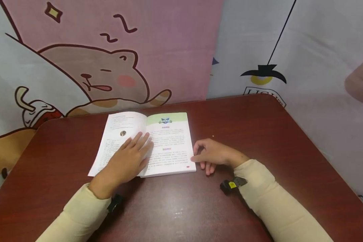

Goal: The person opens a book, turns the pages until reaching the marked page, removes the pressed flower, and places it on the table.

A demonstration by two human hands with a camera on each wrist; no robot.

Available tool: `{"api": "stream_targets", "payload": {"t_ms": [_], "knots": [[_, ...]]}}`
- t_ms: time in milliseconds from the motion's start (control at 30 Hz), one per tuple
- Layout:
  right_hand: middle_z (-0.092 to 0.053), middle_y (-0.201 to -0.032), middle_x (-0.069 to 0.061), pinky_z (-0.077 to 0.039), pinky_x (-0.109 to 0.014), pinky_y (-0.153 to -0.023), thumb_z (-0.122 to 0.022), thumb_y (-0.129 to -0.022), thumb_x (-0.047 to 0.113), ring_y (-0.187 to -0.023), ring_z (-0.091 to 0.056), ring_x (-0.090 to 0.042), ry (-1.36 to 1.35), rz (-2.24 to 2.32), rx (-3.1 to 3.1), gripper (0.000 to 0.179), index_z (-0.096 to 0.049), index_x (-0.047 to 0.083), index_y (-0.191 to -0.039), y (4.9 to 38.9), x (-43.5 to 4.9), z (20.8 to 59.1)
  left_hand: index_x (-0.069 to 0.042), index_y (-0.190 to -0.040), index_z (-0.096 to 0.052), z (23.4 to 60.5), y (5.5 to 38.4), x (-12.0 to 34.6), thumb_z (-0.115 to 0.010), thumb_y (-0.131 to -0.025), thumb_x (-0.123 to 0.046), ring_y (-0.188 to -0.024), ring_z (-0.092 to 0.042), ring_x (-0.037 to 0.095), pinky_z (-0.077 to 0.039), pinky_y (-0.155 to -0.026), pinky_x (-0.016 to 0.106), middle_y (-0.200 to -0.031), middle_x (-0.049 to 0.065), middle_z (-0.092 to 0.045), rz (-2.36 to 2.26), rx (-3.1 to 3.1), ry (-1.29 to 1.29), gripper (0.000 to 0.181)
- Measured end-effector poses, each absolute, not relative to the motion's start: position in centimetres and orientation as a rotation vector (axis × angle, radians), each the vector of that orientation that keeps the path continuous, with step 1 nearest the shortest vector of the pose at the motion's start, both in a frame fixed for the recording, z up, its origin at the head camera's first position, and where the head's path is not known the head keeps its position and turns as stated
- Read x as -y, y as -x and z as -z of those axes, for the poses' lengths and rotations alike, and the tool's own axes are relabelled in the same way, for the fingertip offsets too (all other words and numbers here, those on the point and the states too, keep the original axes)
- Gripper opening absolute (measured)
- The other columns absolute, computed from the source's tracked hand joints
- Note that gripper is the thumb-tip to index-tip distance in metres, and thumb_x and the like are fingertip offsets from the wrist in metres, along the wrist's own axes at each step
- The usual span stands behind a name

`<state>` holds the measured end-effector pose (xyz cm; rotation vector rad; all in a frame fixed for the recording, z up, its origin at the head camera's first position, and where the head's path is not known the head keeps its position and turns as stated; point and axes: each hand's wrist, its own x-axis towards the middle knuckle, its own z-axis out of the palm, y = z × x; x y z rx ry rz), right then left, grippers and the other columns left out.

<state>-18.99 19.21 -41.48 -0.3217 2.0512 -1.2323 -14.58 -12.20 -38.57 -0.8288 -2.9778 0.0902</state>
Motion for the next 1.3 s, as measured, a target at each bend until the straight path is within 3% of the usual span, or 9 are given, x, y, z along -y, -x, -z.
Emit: {"api": "stream_targets", "payload": {"t_ms": [700, 1033, 1300], "knots": [[-0.063, -0.063, -0.008, -0.052, -0.029, -0.041, -0.072, -0.092, 0.024, -0.043, -0.064, -0.017, 0.329, 1.233, -2.041, 0.034, -0.05, 0.002, -0.105, 19.0, -19.2, 41.3, -0.017, -0.148, -0.05, 38.6, 14.4, 11.7, -0.059, -0.1, -0.026, -0.148, -0.035, 0.035, -0.029, -0.118, 0.059, -0.158, 0.008, -0.042, 0.04, 3.037, 0.858, 0.05], [-0.064, -0.063, -0.008, -0.052, -0.03, -0.041, -0.072, -0.093, 0.023, -0.043, -0.064, -0.018, 0.331, 1.236, -2.036, 0.031, -0.051, 0.003, -0.105, 18.9, -19.2, 41.4, -0.027, -0.151, -0.046, 38.7, 14.1, 11.3, -0.062, -0.095, -0.049, -0.149, -0.035, 0.034, -0.028, -0.113, 0.068, -0.16, 0.005, -0.04, 0.172, 3.03, 0.982, 0.062], [-0.064, -0.063, -0.008, -0.052, -0.031, -0.041, -0.072, -0.093, 0.024, -0.043, -0.064, -0.018, 0.354, 1.236, -2.044, 0.032, -0.051, 0.002, -0.105, 19.0, -19.3, 41.4, -0.029, -0.15, -0.047, 38.6, 14.0, 11.1, -0.067, -0.087, -0.061, -0.148, -0.037, 0.034, -0.03, -0.113, 0.068, -0.16, 0.003, -0.04, 0.206, 3.032, 1.023, 0.074]]}}
